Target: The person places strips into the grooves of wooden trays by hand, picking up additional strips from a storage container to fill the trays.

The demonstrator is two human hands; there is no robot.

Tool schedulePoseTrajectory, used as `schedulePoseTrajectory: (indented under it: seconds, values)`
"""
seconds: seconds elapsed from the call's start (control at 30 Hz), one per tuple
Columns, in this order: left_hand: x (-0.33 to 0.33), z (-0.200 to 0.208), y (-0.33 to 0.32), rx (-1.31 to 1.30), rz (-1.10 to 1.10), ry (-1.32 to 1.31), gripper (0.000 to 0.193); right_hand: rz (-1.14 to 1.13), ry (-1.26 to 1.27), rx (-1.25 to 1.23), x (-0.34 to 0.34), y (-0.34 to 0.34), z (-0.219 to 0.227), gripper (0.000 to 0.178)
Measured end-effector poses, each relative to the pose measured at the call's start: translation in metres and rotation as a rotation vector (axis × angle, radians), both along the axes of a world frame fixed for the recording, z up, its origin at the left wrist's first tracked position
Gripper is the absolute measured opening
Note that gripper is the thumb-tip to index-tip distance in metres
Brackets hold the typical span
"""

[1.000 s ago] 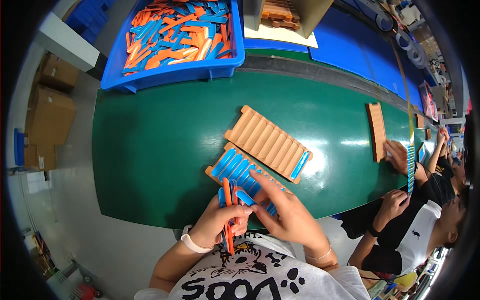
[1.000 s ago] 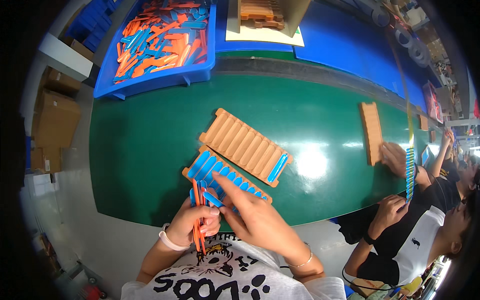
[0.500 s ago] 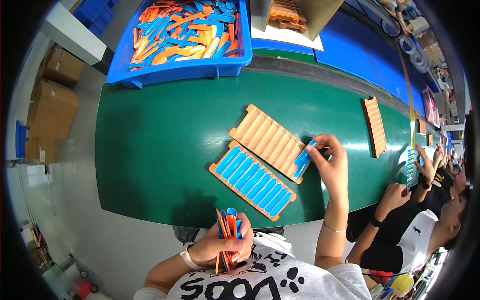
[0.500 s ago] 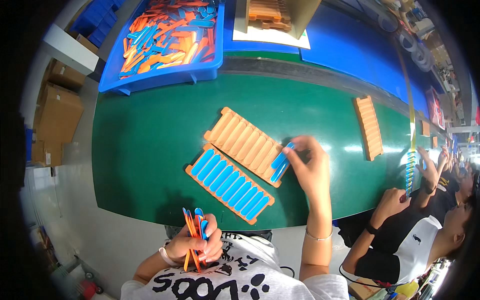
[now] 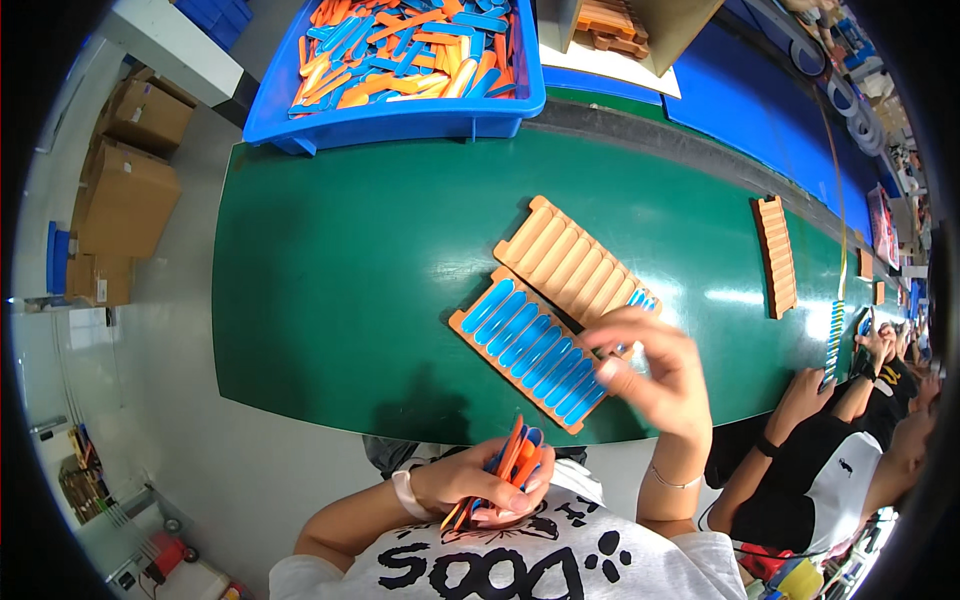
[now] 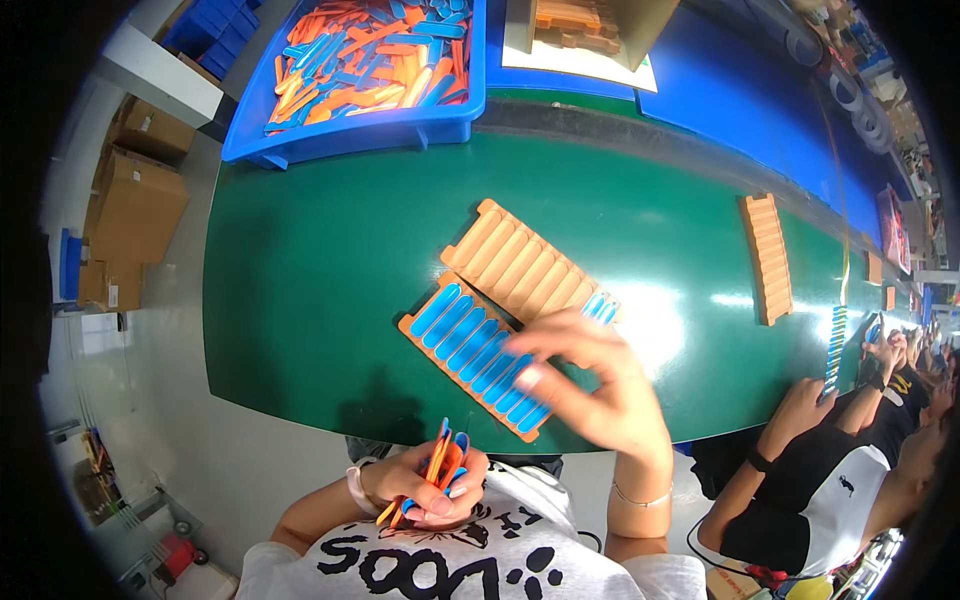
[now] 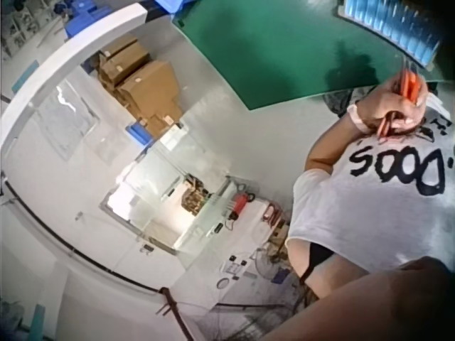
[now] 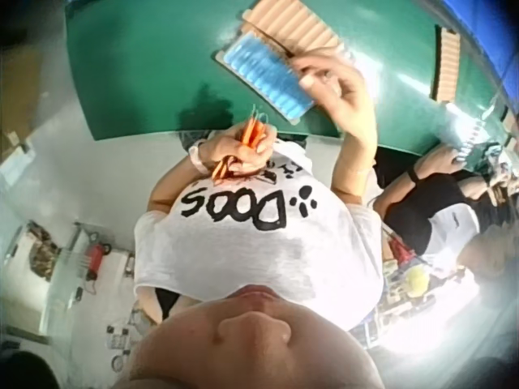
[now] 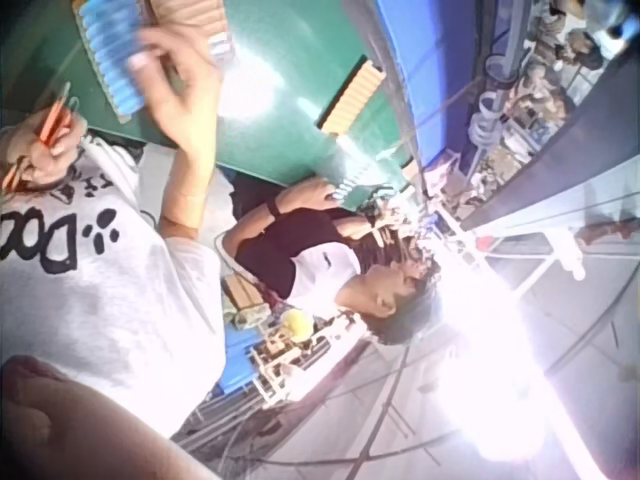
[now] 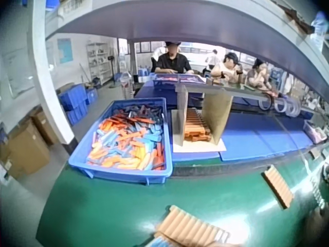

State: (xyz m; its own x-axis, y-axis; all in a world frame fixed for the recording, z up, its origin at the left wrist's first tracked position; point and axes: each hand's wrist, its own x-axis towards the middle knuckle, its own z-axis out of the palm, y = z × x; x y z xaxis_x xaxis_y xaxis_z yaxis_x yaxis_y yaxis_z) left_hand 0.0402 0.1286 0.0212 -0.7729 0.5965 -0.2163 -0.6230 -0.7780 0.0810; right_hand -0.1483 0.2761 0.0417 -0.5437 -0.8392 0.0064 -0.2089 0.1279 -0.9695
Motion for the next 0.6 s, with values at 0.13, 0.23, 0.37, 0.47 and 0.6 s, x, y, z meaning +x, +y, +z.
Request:
schedulePoseTrajectory:
  seconds: [0.13,0.23,0.37,0.47,0.6]
  values:
    - [-0.003,-0.008,0.000,0.075,-0.054,-0.002,0.024,0.539,-0.226,-0.069,0.010,-0.031,0.001,0.021]
    - [-0.005,-0.003,-0.003,0.062,0.048,-0.074,0.027,0.481,-0.224,0.014,0.007,-0.033,0.000,0.021]
    - [-0.002,-0.009,-0.011,-0.092,0.218,-0.067,0.030,0.162,-0.138,0.103,0.013,-0.043,0.007,0.016]
    - [-0.003,-0.010,-0.017,-0.079,0.244,-0.031,0.028,0.232,-0.127,-0.039,0.011,-0.036,0.000,0.019]
    - [-0.007,-0.011,-0.022,-0.065,0.199,-0.005,0.028,0.276,-0.094,-0.087,0.019,-0.036,0.003,0.023]
